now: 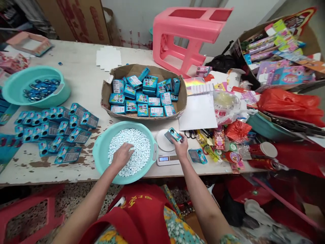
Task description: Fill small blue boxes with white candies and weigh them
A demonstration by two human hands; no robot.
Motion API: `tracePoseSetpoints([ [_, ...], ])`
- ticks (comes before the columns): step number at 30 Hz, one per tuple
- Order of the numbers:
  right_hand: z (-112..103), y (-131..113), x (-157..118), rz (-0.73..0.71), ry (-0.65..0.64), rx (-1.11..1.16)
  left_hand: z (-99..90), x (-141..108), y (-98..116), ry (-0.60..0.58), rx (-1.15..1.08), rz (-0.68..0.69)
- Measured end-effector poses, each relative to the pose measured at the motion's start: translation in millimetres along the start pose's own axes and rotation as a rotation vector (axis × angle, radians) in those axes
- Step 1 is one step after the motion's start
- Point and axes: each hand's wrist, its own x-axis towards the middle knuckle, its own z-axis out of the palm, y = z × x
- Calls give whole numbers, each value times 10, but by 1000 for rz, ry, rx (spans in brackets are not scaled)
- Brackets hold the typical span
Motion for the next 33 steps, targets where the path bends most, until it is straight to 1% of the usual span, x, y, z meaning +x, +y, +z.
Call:
tracePoseSetpoints([
  [1, 45, -91, 50, 10, -28, 31, -15, -2, 31, 18, -122, -19],
  [2, 50, -207, 80, -17, -50, 38, -36, -3, 71, 36, -268, -60],
  [3, 22, -349, 89, -75, -68, 29, -64, -4, 121, 54, -437, -125],
  [5, -81, -685, 49, -242, -121, 1, -143, 4, 259, 94, -827, -282],
  [7, -148, -1022, -40, -391, -235, -20, -238, 43, 426, 123, -1225, -386],
  [9, -96, -1278, -142, -533, -384, -73, -320, 123, 571, 119, -1543, -435],
  [11, 62, -1428, -230, -633, -512, -153, -366, 229, 650, 95, -1741, -547],
  [12, 155, -1473, -267, -663, -548, -189, -372, 281, 660, 90, -1801, -622],
  [13, 240, -1506, -297, -679, -563, -212, -368, 324, 654, 97, -1841, -687],
  [14, 306, -1531, -322, -683, -564, -220, -357, 355, 633, 108, -1870, -724],
  [15, 349, -1552, -342, -676, -560, -213, -342, 372, 603, 125, -1892, -727],
  [17, 365, -1583, -366, -620, -558, -157, -313, 359, 522, 164, -1896, -657],
  [19, 326, -1587, -376, -505, -571, -47, -312, 291, 422, 169, -1789, -552],
  [21, 297, -1555, -387, -349, -593, 101, -363, 184, 315, 160, -1507, -414],
  [23, 324, -1505, -424, -221, -591, 216, -476, 58, 233, 186, -1124, -242],
  [25, 418, -1481, -504, -191, -571, 241, -632, -53, 216, 210, -822, -48],
  [26, 480, -1488, -557, -207, -574, 237, -715, -94, 233, 200, -736, 54],
  [28, 586, -1527, -656, -236, -623, 254, -869, -138, 292, 138, -648, 234],
  [29, 608, -1544, -684, -233, -651, 281, -937, -142, 311, 126, -624, 282],
  [30, 597, -1543, -687, -221, -654, 305, -999, -140, 307, 143, -602, 289],
  [31, 547, -1514, -661, -207, -619, 312, -1058, -133, 271, 186, -577, 260],
  [32, 454, -1448, -608, -195, -539, 289, -1113, -125, 196, 258, -543, 200],
  [33, 319, -1341, -533, -190, -420, 229, -1163, -113, 80, 352, -496, 121],
])
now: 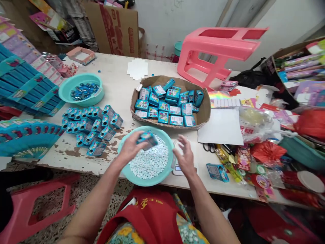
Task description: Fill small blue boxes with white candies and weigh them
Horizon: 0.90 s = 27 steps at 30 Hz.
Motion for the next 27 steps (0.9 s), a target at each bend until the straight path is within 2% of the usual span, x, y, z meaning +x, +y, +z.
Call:
tracePoseSetpoints([
  [3, -709, 394, -117, 51, 415, -385, -322, 88, -459, 337, 298, -115],
  [5, -1176, 728, -280, 157, 594, -639, -483, 155, -869, 486, 519, -212],
  [7, -1512, 1052, -466, 308, 637, -766, -549, 203, -1253, 488, 669, -370],
  [10, -1731, 1403, -673, 457, 527, -749, -516, 188, -1618, 352, 775, -559],
  [12, -1736, 1489, -718, 481, 475, -718, -473, 134, -1686, 292, 814, -571],
  [14, -1666, 1449, -675, 453, 470, -699, -437, 84, -1639, 341, 854, -506],
  [17, -1432, 1247, -465, 287, 416, -617, -319, 64, -1449, 460, 867, -261],
  [19, -1202, 1110, -270, 167, 319, -543, -124, 63, -1298, 424, 811, -81],
  [21, -957, 1024, -86, 123, 215, -491, 185, 23, -1154, 273, 727, 19],
  [22, -850, 1003, -12, 122, 166, -476, 371, -23, -1089, 162, 683, 43],
  [24, -709, 986, 75, 132, 109, -465, 760, -169, -978, -136, 616, 78],
  [26, -700, 981, 78, 133, 141, -458, 1101, -358, -897, -409, 623, 115],
  [27, -746, 979, 52, 131, 186, -449, 1230, -449, -872, -488, 655, 120],
])
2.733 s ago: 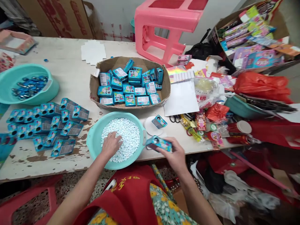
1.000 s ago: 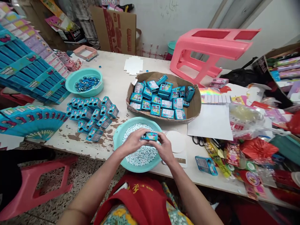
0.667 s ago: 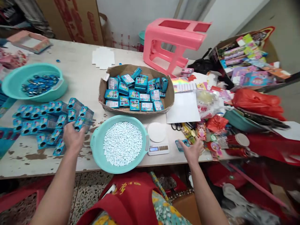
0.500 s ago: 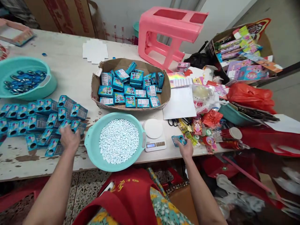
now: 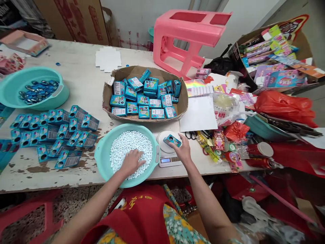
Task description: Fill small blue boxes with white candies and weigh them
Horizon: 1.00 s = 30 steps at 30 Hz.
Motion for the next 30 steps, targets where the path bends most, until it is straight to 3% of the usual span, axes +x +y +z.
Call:
tracePoseSetpoints([
  [3, -252, 141, -85, 61, 137, 54, 186, -66, 157, -123, 30, -32],
  [6, -494, 349, -199, 160, 197, 96, 151, -76, 76, -156, -197, -150],
  [10, -597, 580, -359, 233, 207, 134, -111, -36, -117, -7, -961, -440],
  [13, -559, 650, -435, 254, 206, 159, -292, 14, -195, 48, -1611, -516],
  [15, -523, 654, -443, 264, 201, 181, -340, 67, -209, 51, -1823, -572],
  [19, -476, 590, -370, 248, 168, 220, -327, 184, -163, 78, -1852, -692],
  [25, -372, 361, -219, 165, 60, 279, -371, 207, 21, 236, -1704, -567],
  [30, -163, 210, -160, 45, -65, 237, -387, 197, 149, 242, -1679, -573],
])
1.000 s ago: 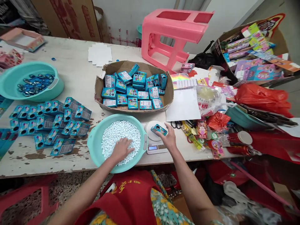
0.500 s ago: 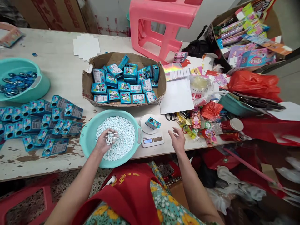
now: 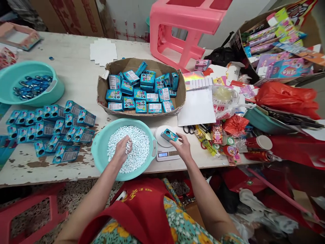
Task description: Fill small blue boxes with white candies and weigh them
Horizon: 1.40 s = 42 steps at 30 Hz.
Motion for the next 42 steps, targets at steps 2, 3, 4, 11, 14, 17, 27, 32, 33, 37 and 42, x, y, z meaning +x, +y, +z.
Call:
tracePoseSetpoints([
  [2, 87, 15, 26, -24, -12, -21, 7, 1, -16, 7, 82, 40],
  [3, 122, 29, 41, -21, -6, -26, 0, 9, -28, -2, 173, 82],
  [4, 148, 41, 56, -8, 6, -26, -15, 24, -41, -15, 286, 130],
  [11, 73, -347, 55, -73, 62, -39, -81, 115, 68, 90, 33, -18],
  [14, 59, -773, -48, -200, -16, -34, 128, -36, 345, -19, -241, -56],
  [17, 198, -1116, -168, -298, -158, -48, 481, -251, 614, -35, -308, 103],
  [27, 758, -1307, -304, -316, -276, -56, 809, -395, 590, 137, -130, 459],
  [32, 681, -1325, -284, -274, -280, 12, 701, -332, 672, 146, -86, 466],
  [33, 622, -1316, -273, -258, -272, 35, 639, -278, 670, 178, -34, 506],
  [37, 320, -1080, -177, -150, -90, 49, 268, -15, 369, 163, 668, 587],
  [42, 204, -399, 9, -25, 119, -35, -33, 25, -444, -265, 1575, 484],
])
